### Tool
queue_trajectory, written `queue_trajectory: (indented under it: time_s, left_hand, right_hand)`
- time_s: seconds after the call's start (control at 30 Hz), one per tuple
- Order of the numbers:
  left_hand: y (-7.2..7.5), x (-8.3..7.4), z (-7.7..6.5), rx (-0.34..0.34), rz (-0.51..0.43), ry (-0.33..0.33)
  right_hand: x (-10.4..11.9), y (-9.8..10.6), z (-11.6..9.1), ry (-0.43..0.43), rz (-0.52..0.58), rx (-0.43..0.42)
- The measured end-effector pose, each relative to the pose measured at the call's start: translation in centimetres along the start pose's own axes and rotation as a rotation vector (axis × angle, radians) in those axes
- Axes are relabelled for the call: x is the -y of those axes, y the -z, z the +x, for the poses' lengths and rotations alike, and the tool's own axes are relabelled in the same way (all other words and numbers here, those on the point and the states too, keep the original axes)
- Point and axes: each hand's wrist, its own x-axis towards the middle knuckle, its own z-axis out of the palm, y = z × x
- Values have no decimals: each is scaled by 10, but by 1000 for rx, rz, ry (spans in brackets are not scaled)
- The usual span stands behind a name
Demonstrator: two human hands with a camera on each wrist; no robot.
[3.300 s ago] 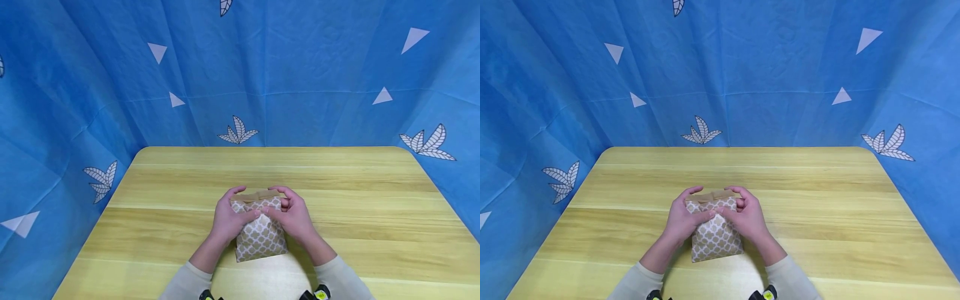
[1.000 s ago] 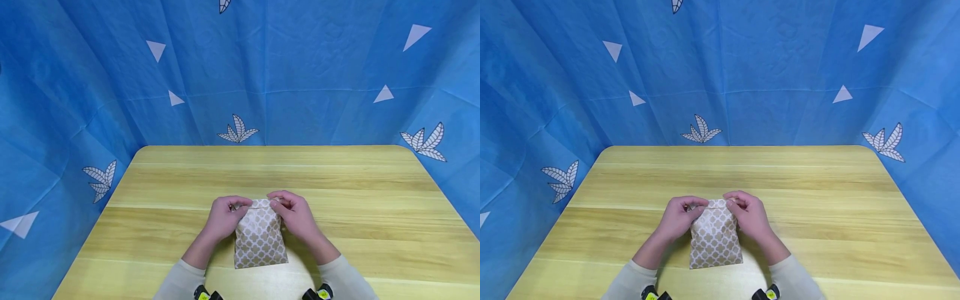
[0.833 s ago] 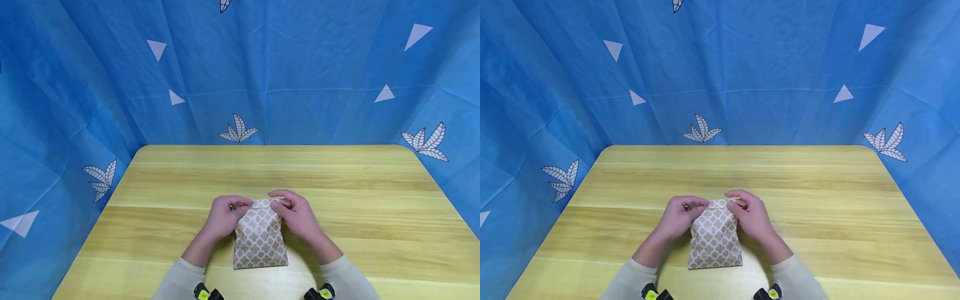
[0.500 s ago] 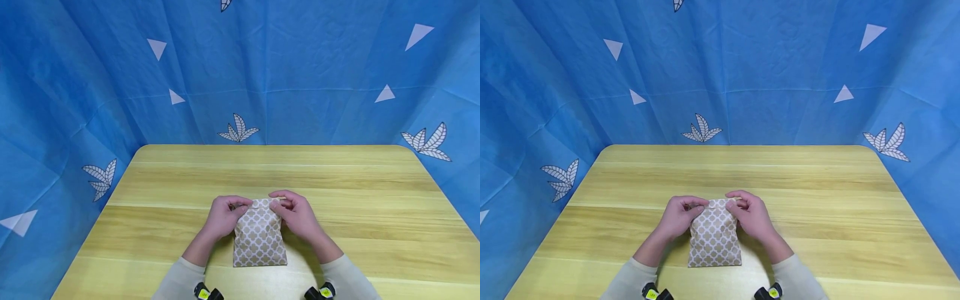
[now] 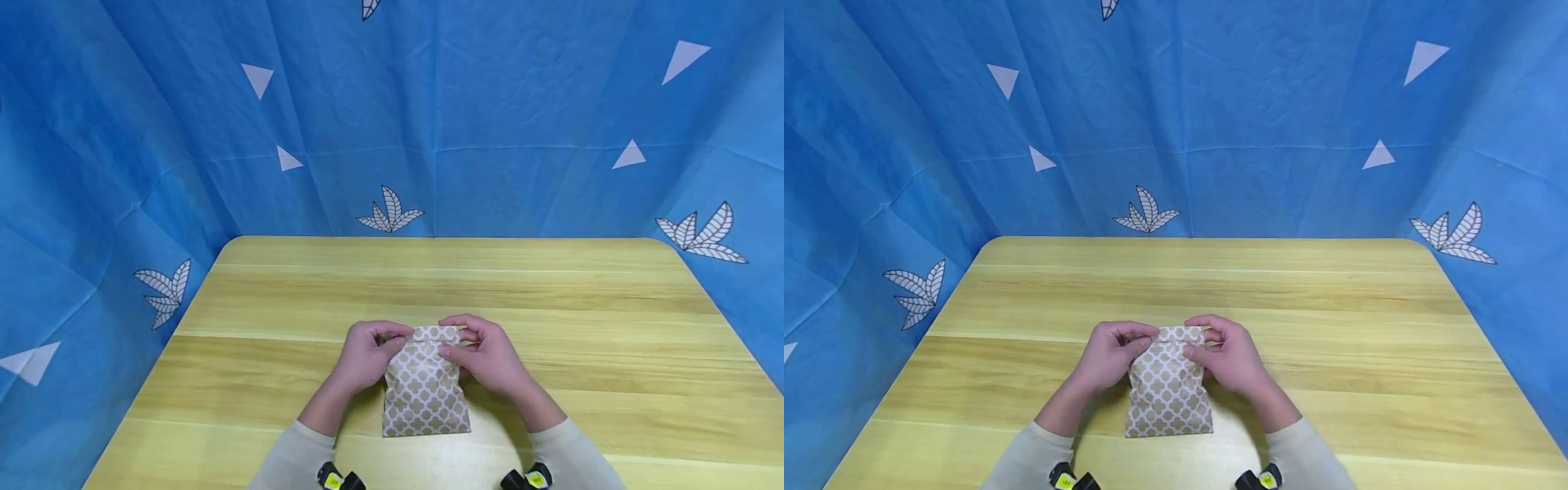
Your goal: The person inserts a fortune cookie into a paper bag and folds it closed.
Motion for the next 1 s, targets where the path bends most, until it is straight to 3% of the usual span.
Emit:
queue_trajectory:
  time_s: [0.3, 0.57, 1.0]
  left_hand:
    - [-1, 2, 2, -13, 1, -16]
    - [-4, 4, 10, -82, -25, 154]
    - [-15, 26, 35, -181, 72, 259]
  right_hand:
    - [0, 0, 3, -32, -4, -127]
    - [-5, 0, 7, -95, -46, -209]
    - [-18, 7, 23, -176, -179, -304]
